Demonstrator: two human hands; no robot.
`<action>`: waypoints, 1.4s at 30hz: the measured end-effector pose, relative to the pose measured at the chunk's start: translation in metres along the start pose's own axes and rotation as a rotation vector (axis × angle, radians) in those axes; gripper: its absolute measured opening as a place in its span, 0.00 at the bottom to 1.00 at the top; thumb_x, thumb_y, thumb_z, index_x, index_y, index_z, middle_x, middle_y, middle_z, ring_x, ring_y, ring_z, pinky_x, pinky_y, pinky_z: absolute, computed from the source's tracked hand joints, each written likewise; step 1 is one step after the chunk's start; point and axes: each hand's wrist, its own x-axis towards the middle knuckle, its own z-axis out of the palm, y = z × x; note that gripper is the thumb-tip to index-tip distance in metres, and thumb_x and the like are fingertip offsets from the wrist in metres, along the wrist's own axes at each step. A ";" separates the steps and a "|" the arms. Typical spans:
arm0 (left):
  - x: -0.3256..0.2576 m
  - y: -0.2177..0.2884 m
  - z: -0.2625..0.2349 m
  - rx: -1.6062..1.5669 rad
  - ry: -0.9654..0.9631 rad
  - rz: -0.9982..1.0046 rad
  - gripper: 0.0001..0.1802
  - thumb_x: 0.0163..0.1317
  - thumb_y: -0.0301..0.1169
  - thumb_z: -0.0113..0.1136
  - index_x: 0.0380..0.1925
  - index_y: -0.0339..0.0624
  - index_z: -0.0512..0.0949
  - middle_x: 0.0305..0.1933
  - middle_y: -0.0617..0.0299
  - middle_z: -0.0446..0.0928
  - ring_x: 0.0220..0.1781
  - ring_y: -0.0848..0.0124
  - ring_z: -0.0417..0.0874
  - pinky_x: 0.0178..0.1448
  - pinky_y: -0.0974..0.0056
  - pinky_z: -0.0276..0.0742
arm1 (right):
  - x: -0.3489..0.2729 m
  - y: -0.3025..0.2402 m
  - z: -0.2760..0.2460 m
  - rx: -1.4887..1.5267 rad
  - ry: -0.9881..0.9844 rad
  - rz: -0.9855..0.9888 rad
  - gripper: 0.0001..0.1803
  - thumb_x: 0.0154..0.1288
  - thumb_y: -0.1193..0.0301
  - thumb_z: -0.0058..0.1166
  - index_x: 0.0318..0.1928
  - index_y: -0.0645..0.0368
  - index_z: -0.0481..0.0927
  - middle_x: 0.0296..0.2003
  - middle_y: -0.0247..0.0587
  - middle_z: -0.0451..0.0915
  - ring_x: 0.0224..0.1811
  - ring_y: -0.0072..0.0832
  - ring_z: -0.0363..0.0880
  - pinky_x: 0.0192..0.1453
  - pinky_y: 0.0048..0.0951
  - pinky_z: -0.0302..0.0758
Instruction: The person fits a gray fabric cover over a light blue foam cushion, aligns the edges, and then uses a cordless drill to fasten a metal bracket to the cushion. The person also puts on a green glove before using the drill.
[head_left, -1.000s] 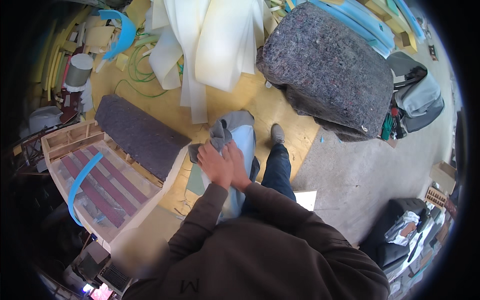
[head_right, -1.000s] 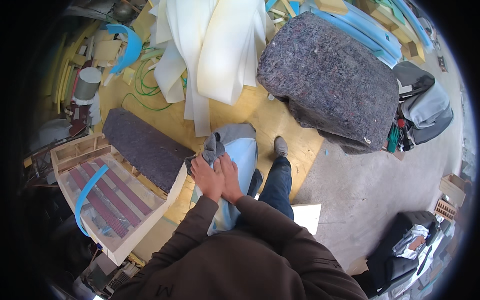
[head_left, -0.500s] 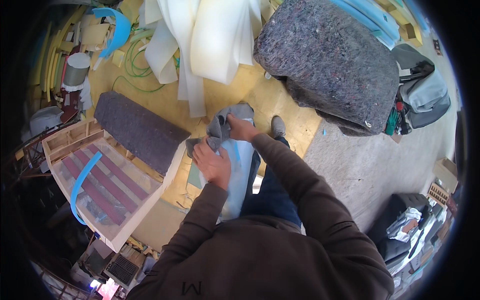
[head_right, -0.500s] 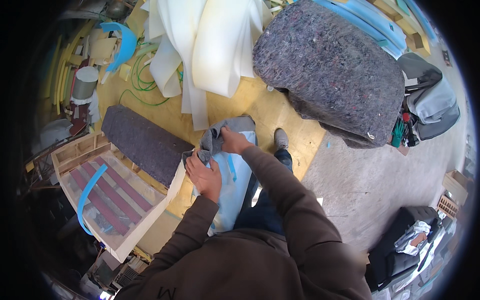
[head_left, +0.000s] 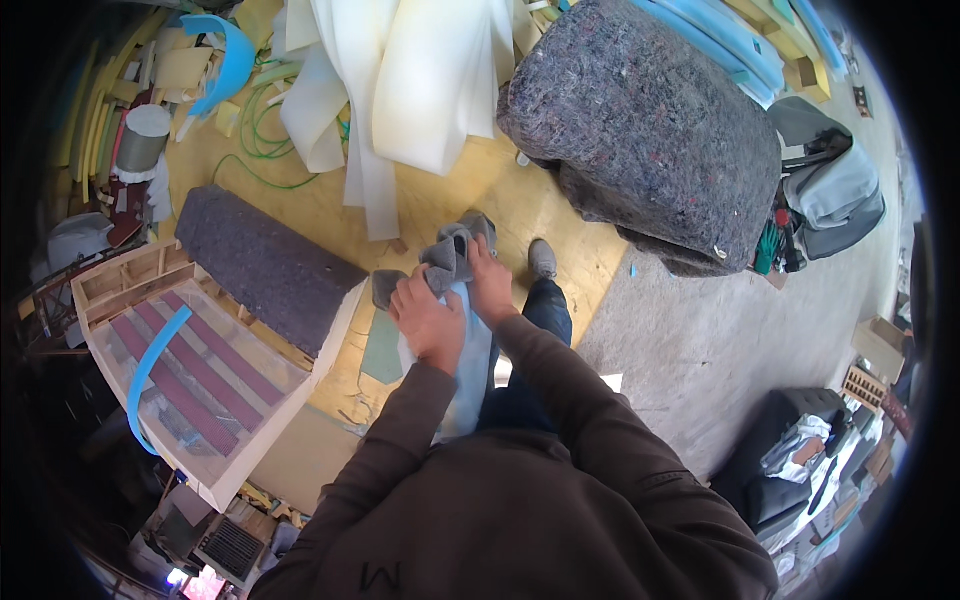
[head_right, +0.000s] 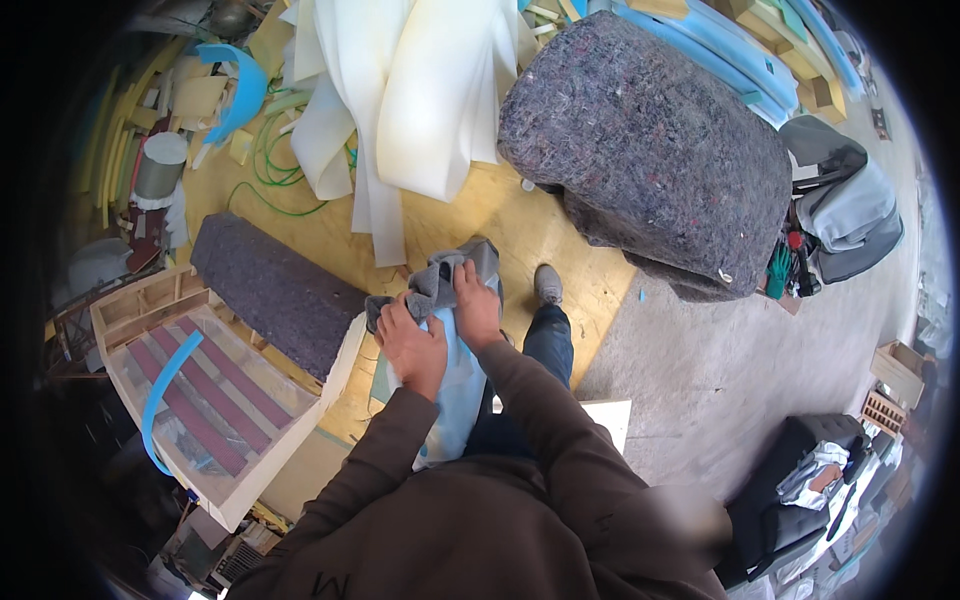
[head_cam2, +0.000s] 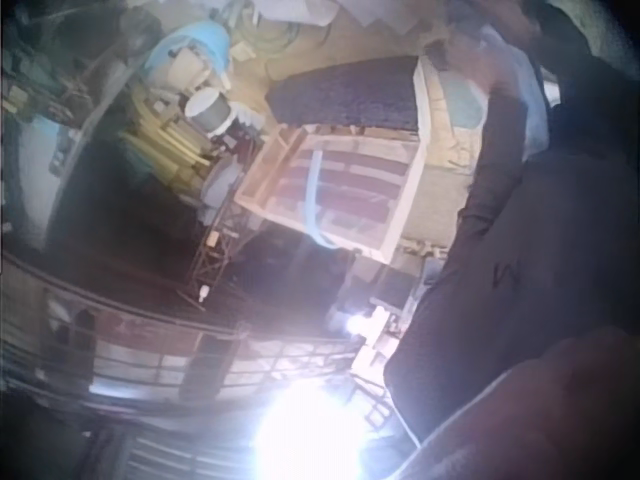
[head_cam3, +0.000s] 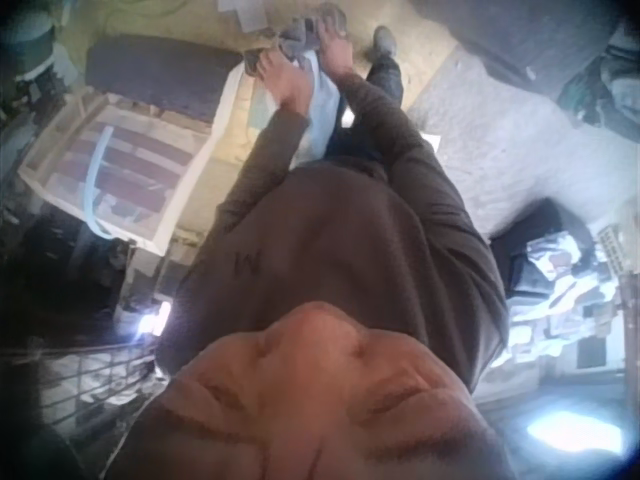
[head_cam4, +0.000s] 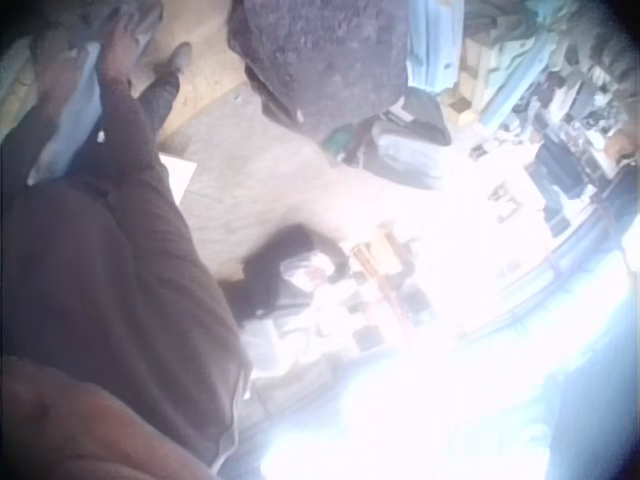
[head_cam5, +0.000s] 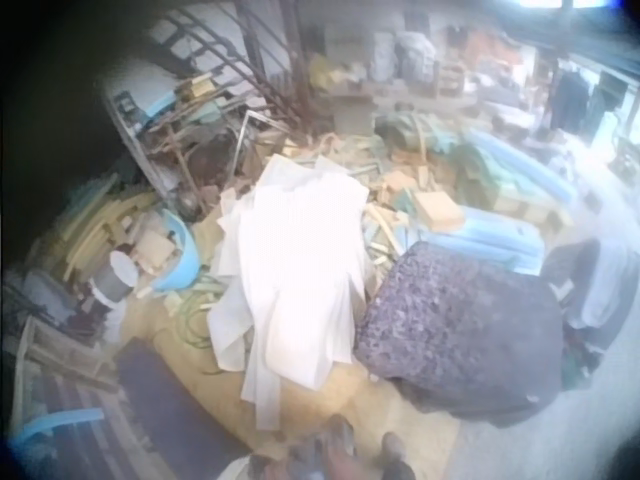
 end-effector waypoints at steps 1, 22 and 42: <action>0.000 0.000 0.001 -0.005 0.015 -0.008 0.33 0.60 0.34 0.71 0.67 0.44 0.77 0.57 0.48 0.79 0.62 0.42 0.79 0.72 0.39 0.71 | 0.002 -0.004 -0.003 -0.003 0.125 -0.093 0.31 0.70 0.73 0.61 0.73 0.56 0.72 0.77 0.61 0.74 0.54 0.64 0.89 0.54 0.58 0.88; 0.002 -0.017 -0.003 -0.303 0.078 0.047 0.28 0.69 0.37 0.64 0.68 0.42 0.77 0.60 0.47 0.81 0.65 0.41 0.78 0.70 0.36 0.67 | 0.016 -0.031 0.012 0.407 -0.095 0.164 0.20 0.75 0.63 0.61 0.60 0.62 0.85 0.49 0.65 0.90 0.54 0.60 0.89 0.59 0.57 0.84; 0.086 -0.059 -0.026 -0.874 -0.712 -0.012 0.25 0.81 0.39 0.63 0.68 0.34 0.79 0.62 0.41 0.88 0.64 0.48 0.88 0.68 0.52 0.80 | -0.042 -0.120 -0.073 0.629 -0.032 0.450 0.46 0.80 0.38 0.61 0.73 0.71 0.74 0.72 0.70 0.74 0.77 0.62 0.72 0.81 0.50 0.69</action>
